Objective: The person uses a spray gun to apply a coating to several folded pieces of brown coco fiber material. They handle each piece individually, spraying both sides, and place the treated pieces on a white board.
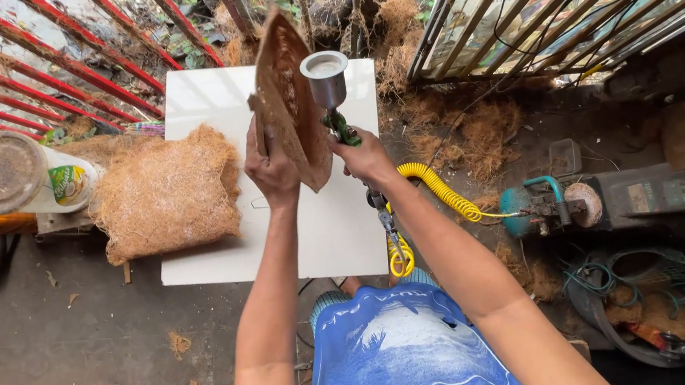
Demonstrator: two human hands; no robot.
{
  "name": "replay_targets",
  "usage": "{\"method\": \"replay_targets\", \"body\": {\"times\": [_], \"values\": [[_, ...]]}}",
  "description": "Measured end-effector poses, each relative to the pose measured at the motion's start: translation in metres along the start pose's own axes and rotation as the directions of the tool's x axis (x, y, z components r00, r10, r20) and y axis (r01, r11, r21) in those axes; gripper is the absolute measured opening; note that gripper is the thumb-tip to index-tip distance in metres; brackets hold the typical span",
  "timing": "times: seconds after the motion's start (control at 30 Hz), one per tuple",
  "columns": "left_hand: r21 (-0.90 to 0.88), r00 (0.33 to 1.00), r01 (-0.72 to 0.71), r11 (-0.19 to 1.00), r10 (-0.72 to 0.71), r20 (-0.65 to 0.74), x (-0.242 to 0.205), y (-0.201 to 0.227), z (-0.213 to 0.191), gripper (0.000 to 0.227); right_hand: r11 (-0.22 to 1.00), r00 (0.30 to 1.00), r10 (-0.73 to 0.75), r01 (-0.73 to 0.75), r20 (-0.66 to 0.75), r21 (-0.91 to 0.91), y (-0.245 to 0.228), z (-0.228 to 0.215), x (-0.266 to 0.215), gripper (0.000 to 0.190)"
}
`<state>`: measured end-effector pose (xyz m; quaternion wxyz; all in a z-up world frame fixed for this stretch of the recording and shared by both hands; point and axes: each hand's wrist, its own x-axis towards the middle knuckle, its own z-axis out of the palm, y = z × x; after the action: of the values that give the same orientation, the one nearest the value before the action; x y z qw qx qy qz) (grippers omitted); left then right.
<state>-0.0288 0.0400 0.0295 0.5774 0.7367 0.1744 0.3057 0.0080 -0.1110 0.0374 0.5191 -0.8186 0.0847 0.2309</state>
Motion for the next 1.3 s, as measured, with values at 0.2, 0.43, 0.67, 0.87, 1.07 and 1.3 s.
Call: {"method": "replay_targets", "body": {"times": [0.2,0.43,0.67,0.87,1.07,1.3], "values": [[-0.005,0.984,0.083,0.997,-0.083,-0.158,-0.030,-0.039,0.015,0.053,0.993,0.997,-0.066,0.063,0.028,0.103,-0.032,-0.012,-0.024,0.021],[0.026,0.996,0.093,0.995,-0.093,0.009,-0.072,-0.056,0.019,0.088,0.998,0.995,-0.064,0.063,0.071,0.011,-0.001,0.001,-0.012,0.026],[-0.077,0.995,0.094,0.993,-0.096,-0.022,-0.084,-0.033,0.011,0.099,0.905,0.937,-0.350,0.341,0.012,-0.254,0.038,0.012,-0.005,0.041],[-0.129,0.993,0.116,0.985,-0.119,-0.017,-0.114,-0.046,0.009,0.099,0.775,0.854,-0.520,0.459,-0.024,-0.435,0.067,-0.002,0.011,0.053],[-0.158,0.995,0.094,0.983,-0.091,0.030,-0.134,-0.031,-0.002,0.100,0.622,0.795,-0.603,0.419,-0.063,-0.662,0.098,-0.008,0.058,0.025],[-0.173,0.954,0.280,0.944,-0.254,0.159,-0.145,-0.013,-0.023,0.107,0.642,0.771,-0.636,0.540,0.015,-0.544,0.075,-0.021,0.049,0.025]]}}
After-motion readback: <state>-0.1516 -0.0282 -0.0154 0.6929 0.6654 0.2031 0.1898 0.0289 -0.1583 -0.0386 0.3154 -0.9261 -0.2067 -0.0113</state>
